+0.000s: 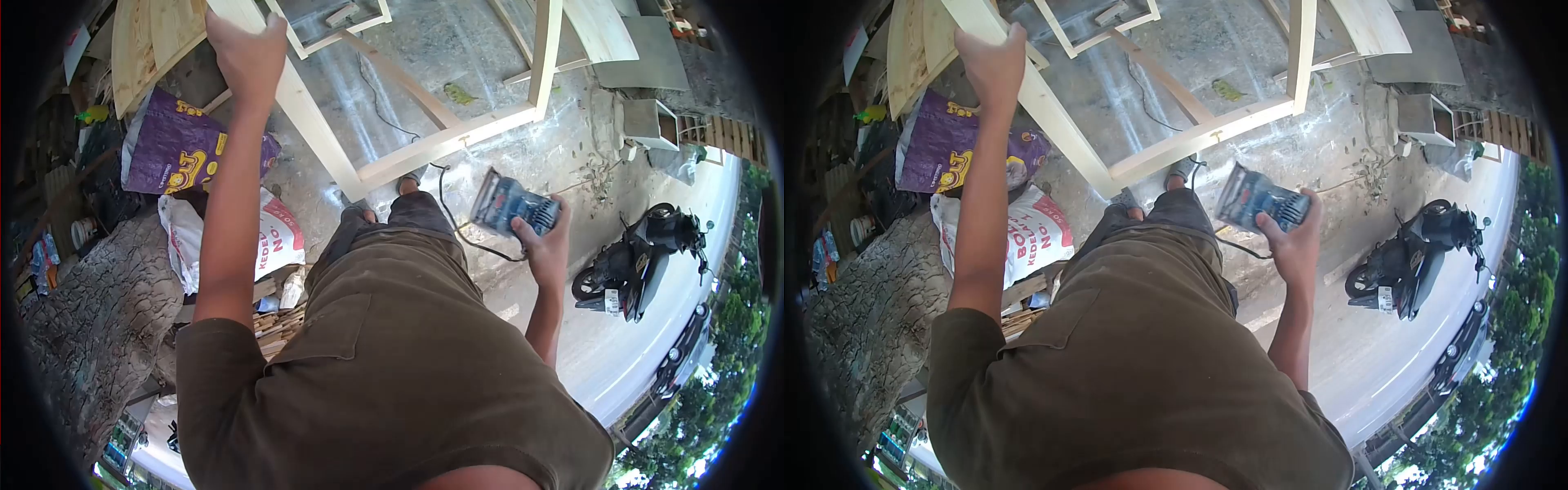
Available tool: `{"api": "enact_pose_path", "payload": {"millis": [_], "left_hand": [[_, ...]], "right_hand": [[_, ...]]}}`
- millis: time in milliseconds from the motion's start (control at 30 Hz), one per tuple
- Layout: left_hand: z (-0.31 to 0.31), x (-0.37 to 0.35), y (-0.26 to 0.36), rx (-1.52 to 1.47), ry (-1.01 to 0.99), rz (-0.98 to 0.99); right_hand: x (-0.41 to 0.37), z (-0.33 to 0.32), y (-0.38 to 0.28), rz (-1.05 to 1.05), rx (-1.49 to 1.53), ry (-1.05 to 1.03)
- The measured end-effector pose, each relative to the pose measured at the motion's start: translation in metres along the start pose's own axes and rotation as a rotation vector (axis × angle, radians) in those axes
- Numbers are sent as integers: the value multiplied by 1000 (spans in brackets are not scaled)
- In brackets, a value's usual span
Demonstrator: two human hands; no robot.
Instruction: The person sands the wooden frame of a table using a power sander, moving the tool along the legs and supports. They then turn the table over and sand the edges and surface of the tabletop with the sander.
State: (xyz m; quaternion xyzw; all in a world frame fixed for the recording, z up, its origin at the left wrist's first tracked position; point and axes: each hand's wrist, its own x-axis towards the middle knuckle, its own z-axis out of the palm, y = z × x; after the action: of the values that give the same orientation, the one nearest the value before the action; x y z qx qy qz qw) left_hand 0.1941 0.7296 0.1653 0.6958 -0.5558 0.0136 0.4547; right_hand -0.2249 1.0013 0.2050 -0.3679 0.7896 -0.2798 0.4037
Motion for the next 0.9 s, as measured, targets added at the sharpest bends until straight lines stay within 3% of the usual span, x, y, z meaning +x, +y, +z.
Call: {"api": "enact_pose_path", "payload": {"millis": [67,167,233,267,367,467,700,767,900], "left_hand": [[-6,-49,14,-45,-99,-85],[6,-103,-8,-26,-108,-142],[10,-125,-17,-1,-90,-124],[9,-124,-16,-137,-151,-204],[12,-116,-23,-209,-94,-286],[8,-110,-29,-313,-187,-473],[8,-112,-43,-1018,-388,-796],[7,-123,-58,-1012,-428,-873],[8,-132,-57,-947,-438,-857]], "right_hand": [[-8,-31,35,-144,-480,329],[-2,-35,48,-33,-589,584],[24,-20,49,-173,-451,615],[43,-10,52,-256,-411,626],[107,31,37,-438,-280,496],[145,78,23,-525,-212,394],[49,175,-18,-631,-229,189],[-1,222,-22,-850,-250,145],[-18,231,-16,-926,-378,-26]]}}
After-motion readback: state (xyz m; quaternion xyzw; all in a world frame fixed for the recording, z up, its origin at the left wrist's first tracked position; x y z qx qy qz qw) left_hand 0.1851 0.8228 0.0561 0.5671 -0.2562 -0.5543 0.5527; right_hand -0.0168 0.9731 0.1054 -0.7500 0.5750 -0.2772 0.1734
